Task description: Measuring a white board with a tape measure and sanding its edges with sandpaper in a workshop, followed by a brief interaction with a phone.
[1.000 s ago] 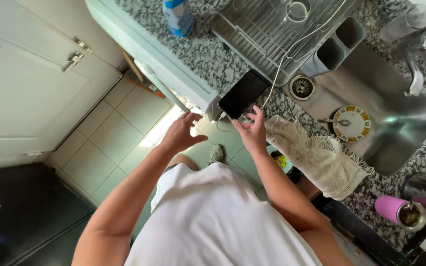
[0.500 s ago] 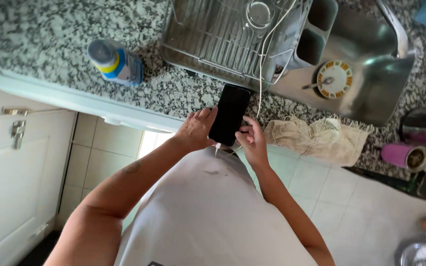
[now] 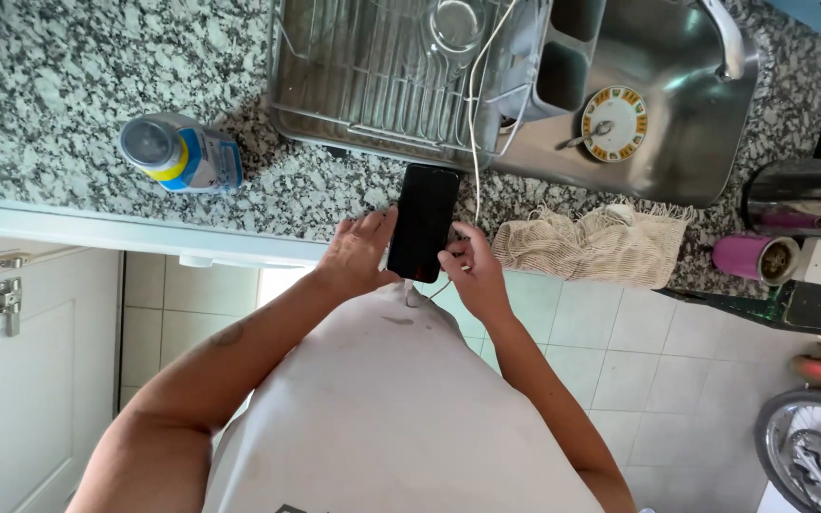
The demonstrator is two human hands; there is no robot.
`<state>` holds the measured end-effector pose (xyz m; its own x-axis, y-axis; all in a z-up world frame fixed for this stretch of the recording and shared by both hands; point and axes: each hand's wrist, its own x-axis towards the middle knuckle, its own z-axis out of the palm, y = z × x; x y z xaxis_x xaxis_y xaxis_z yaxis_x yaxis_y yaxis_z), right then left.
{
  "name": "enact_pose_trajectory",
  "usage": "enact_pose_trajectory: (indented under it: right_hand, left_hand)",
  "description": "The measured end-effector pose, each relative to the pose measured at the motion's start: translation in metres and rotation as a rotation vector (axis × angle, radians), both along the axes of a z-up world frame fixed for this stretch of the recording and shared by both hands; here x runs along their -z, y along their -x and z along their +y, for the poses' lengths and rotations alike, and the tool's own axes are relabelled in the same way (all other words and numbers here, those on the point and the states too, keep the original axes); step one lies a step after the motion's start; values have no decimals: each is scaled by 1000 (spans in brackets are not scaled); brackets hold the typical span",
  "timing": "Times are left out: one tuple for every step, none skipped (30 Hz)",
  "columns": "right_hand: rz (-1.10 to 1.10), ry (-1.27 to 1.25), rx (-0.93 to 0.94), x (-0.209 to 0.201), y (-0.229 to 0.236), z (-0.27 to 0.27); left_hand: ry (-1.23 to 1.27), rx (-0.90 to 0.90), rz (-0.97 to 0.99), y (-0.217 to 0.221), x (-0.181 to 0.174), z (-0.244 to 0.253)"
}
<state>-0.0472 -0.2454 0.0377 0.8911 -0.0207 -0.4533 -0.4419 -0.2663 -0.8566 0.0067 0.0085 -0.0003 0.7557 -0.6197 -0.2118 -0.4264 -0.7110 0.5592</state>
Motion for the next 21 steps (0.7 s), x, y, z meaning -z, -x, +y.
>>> enact_pose_trajectory:
  right_hand:
    - [9, 32, 1, -3, 0, -8]
    - [18, 64, 2, -7, 1, -15]
    - [11, 58, -5, -10, 2, -20]
    - [15, 69, 2, -13, 2, -25]
    - [24, 78, 8, -15, 5, -28]
    - [21, 69, -2, -14, 8, -26]
    - [1, 41, -55, -13, 10, -25]
    - [-19, 12, -108, -12, 12, -24]
    - [-24, 8, -120, -11, 13, -19]
    - [-44, 0, -163, -9, 13, -15]
    - [-61, -8, -208, -8, 13, -10]
    - [-64, -11, -222, 0, 12, -10]
    - [-74, -20, -224, 7, 13, -9]
    - [-84, -29, -225, 15, 13, -9]
    - [-83, -32, -235, 14, 11, -9]
    - [-91, -34, -245, 13, 9, -9]
    - [-95, -35, -253, 12, 10, -9]
    - [-89, -36, -260, 16, 11, -9]
    - [-108, -44, -249, 20, 11, -9]
    - [-126, -51, -239, 24, 11, -9]
    - [-121, -48, -241, 26, 11, -10]
  left_hand:
    - [-22, -22, 34, -1, -5, 3]
    - [-44, -43, 68, -1, -10, 6]
    - [-50, -52, 61, -1, -9, 11]
    - [-32, -62, 81, -1, -9, 15]
    - [-17, -75, 105, 1, -9, 22]
    - [-25, -85, 102, 4, -15, 22]
    - [42, -109, 99, 6, -21, 21]
    - [110, -132, 95, 8, -27, 21]
    - [107, -144, 89, 11, -29, 18]
    - [146, -166, 61, 14, -31, 16]
    - [186, -191, 36, 17, -32, 13]
    - [184, -205, 32, 19, -27, 11]
    - [196, -212, 21, 22, -21, 8]
    - [208, -219, 11, 24, -15, 6]
    - [205, -229, 11, 24, -13, 5]
    - [210, -237, 0, 24, -10, 3]
    - [216, -243, -7, 26, -7, 1]
    - [215, -251, -2, 26, -9, 0]
    - [226, -223, 2, 24, -11, -1]
    - [237, -194, 5, 22, -13, -3]
    - [240, -197, 10, 19, -14, -5]
